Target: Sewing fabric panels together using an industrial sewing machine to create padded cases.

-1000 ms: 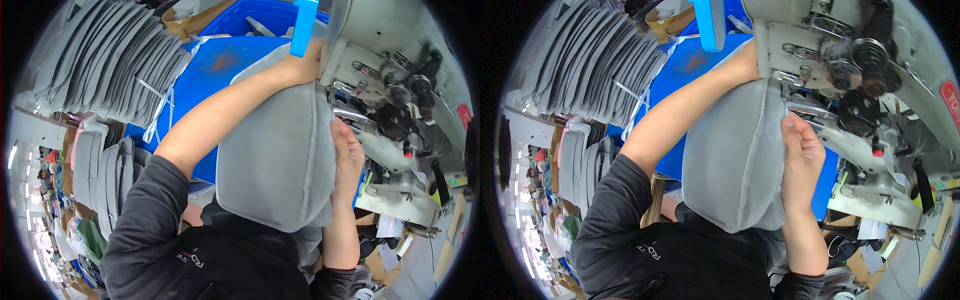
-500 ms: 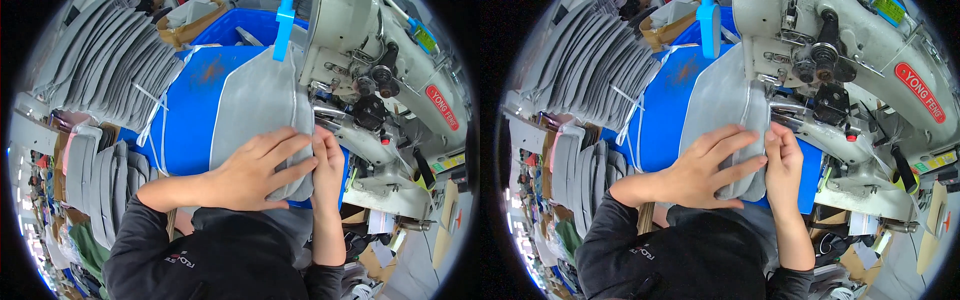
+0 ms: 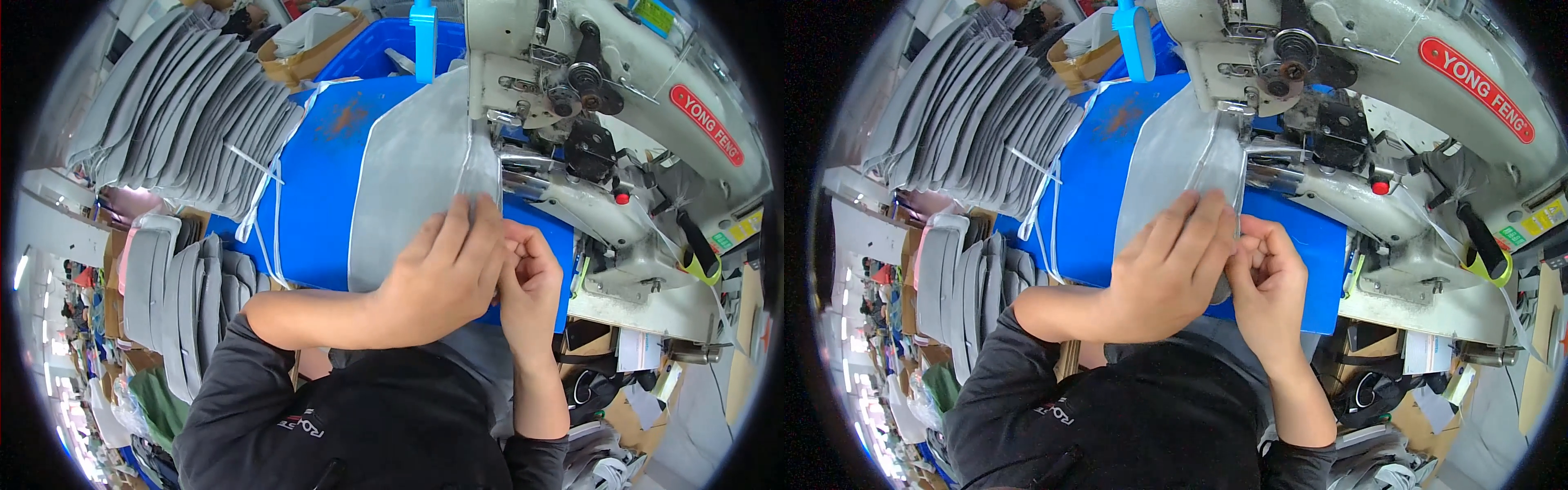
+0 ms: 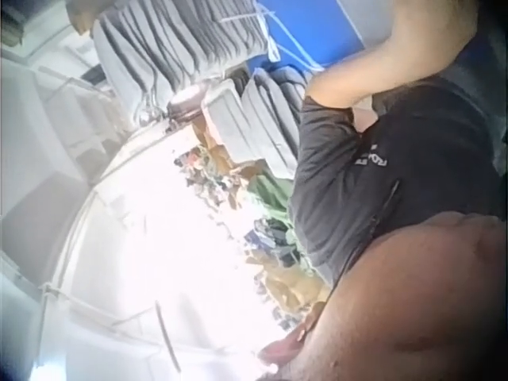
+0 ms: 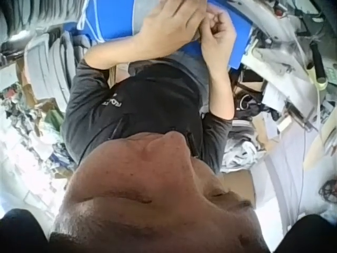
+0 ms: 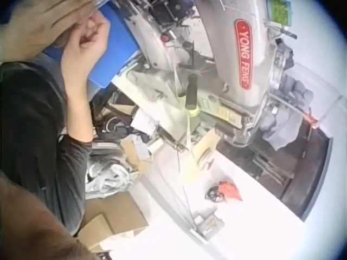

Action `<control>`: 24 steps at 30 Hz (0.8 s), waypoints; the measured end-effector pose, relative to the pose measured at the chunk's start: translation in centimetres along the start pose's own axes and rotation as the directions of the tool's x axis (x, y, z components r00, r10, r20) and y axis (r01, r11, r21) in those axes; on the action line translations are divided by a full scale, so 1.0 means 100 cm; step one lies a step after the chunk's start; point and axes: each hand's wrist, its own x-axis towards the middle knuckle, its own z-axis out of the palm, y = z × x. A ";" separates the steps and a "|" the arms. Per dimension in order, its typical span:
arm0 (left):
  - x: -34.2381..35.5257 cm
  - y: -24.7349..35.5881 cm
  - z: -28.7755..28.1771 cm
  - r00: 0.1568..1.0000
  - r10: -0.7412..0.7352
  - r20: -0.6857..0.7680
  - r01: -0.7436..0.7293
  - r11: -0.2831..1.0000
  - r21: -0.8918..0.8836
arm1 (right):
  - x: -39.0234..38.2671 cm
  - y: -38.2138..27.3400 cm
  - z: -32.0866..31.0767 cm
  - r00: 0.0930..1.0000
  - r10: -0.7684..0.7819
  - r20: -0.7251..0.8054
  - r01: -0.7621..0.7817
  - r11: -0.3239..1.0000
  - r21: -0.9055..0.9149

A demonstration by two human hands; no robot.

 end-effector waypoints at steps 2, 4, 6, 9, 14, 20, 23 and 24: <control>0.001 -0.006 0.000 1.000 -0.008 0.000 0.008 0.998 -0.055 | -0.002 0.001 -0.002 1.000 0.013 -0.003 -0.013 1.000 -0.027; -0.003 -0.009 0.002 1.000 -0.015 0.000 0.015 0.994 -0.111 | -0.003 0.002 0.000 1.000 0.023 -0.012 -0.024 0.999 -0.040; -0.006 -0.006 0.008 0.997 0.062 -0.052 -0.064 0.997 -0.043 | -0.002 0.006 0.003 1.000 0.009 -0.018 -0.009 1.000 0.012; 0.001 -0.010 0.011 0.993 0.109 -0.044 -0.111 0.993 -0.041 | 0.004 0.010 0.003 0.999 -0.017 -0.037 0.018 0.999 0.043; 0.008 -0.016 0.028 0.995 0.097 -0.035 -0.099 0.994 -0.042 | 0.023 0.018 0.002 0.997 -0.065 -0.044 0.066 0.997 0.027; 0.016 -0.025 0.045 0.995 0.077 -0.067 -0.081 0.995 -0.065 | 0.040 0.026 0.003 0.995 -0.055 -0.084 0.059 0.997 0.045; 0.021 -0.027 0.052 0.994 0.068 -0.084 -0.073 0.995 -0.061 | 0.051 0.027 0.000 0.995 -0.050 -0.088 0.053 0.998 0.031; 0.023 -0.029 0.054 0.994 0.068 -0.082 -0.072 0.996 -0.045 | 0.055 0.027 0.002 0.995 -0.046 -0.088 0.050 0.997 0.052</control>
